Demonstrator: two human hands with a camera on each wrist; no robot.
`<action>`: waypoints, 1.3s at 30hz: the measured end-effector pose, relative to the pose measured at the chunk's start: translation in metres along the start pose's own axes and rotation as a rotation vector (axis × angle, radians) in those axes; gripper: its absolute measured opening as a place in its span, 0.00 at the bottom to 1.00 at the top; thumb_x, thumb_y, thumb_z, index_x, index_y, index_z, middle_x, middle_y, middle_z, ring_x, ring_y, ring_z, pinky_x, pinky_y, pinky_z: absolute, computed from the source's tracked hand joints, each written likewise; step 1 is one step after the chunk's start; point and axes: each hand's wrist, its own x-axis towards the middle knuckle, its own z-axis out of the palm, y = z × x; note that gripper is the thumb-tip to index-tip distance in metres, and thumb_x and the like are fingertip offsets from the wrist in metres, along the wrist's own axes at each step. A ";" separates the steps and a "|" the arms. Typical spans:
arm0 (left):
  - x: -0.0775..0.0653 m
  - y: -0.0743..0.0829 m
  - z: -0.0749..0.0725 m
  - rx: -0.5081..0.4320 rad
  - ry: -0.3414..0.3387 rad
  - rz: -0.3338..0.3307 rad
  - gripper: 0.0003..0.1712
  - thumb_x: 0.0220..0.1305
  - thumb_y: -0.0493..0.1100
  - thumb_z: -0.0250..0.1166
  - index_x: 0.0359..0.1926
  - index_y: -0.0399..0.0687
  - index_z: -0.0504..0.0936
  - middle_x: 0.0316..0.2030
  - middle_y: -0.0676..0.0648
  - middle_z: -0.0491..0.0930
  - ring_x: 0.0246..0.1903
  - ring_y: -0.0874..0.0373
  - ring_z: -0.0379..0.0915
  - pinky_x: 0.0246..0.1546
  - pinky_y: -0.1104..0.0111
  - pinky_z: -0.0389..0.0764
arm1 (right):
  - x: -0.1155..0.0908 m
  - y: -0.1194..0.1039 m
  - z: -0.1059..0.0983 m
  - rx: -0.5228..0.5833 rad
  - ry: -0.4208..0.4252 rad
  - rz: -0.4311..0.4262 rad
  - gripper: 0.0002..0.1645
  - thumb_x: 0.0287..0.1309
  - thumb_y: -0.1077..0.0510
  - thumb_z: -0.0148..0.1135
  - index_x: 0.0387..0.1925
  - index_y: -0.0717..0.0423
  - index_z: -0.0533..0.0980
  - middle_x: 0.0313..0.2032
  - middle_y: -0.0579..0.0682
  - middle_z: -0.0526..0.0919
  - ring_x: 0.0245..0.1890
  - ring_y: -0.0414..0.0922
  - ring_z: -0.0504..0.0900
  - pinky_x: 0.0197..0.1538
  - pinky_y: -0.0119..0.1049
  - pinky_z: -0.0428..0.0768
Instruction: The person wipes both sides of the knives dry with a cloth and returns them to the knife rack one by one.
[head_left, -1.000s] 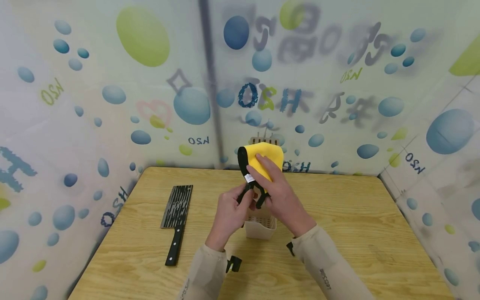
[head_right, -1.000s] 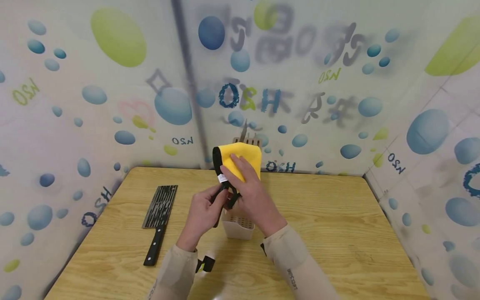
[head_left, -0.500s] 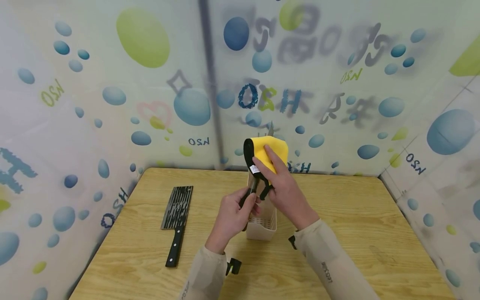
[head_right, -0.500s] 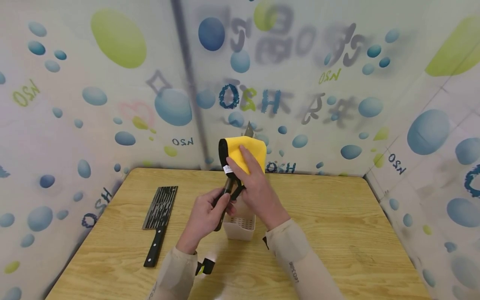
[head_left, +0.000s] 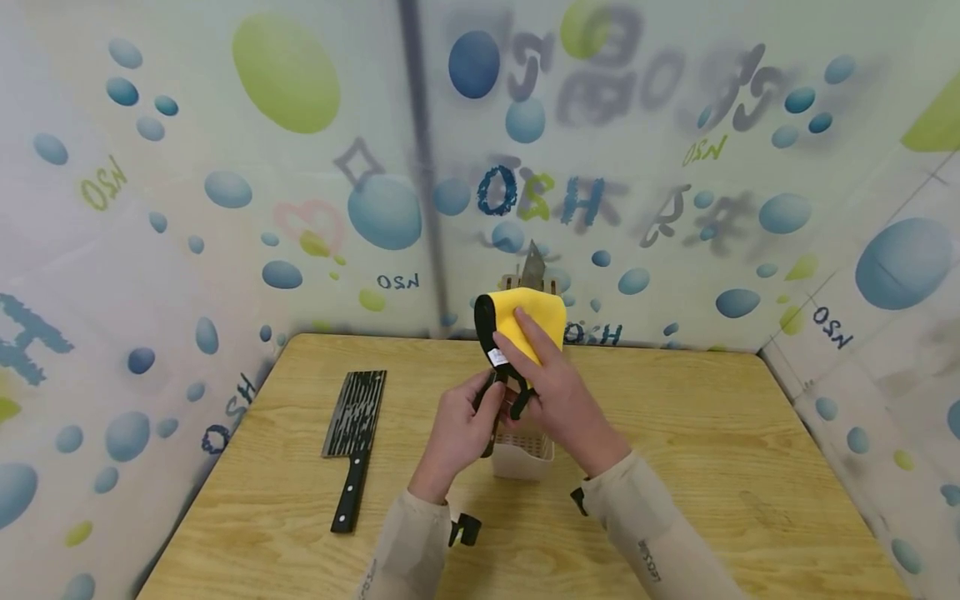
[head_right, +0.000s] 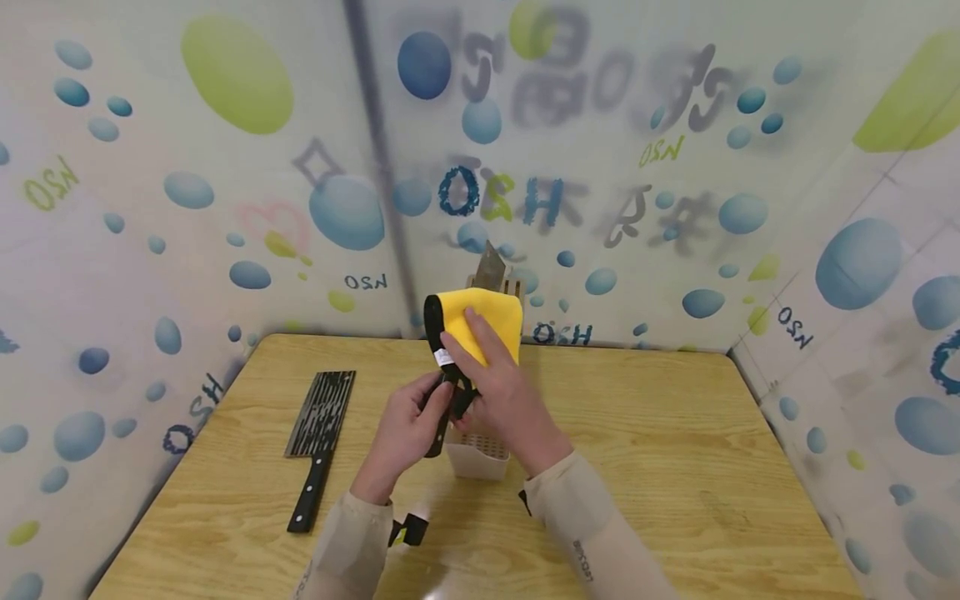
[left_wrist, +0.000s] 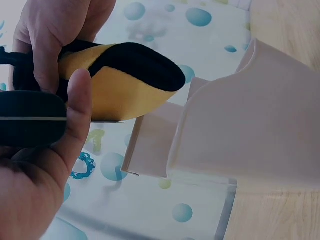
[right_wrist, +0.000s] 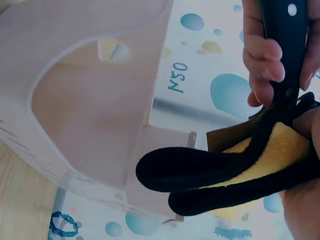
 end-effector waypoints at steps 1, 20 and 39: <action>0.000 0.000 0.000 0.005 0.006 0.003 0.15 0.81 0.39 0.52 0.50 0.34 0.82 0.34 0.40 0.85 0.28 0.53 0.83 0.31 0.66 0.85 | 0.000 -0.001 0.001 0.004 0.001 -0.004 0.44 0.51 0.83 0.64 0.70 0.58 0.72 0.73 0.67 0.64 0.70 0.62 0.71 0.59 0.51 0.81; 0.002 0.000 -0.003 -0.057 -0.031 0.003 0.14 0.82 0.38 0.50 0.46 0.31 0.79 0.33 0.34 0.83 0.28 0.54 0.83 0.33 0.65 0.86 | 0.002 0.006 -0.004 -0.013 -0.019 -0.004 0.52 0.43 0.88 0.57 0.71 0.57 0.71 0.73 0.65 0.64 0.71 0.60 0.69 0.53 0.47 0.84; -0.006 -0.001 -0.003 -0.145 -0.053 -0.062 0.17 0.83 0.40 0.49 0.48 0.28 0.78 0.38 0.32 0.82 0.32 0.52 0.83 0.39 0.55 0.87 | 0.007 0.015 -0.008 -0.017 -0.045 0.040 0.50 0.46 0.86 0.56 0.72 0.55 0.71 0.75 0.62 0.63 0.75 0.58 0.65 0.63 0.51 0.78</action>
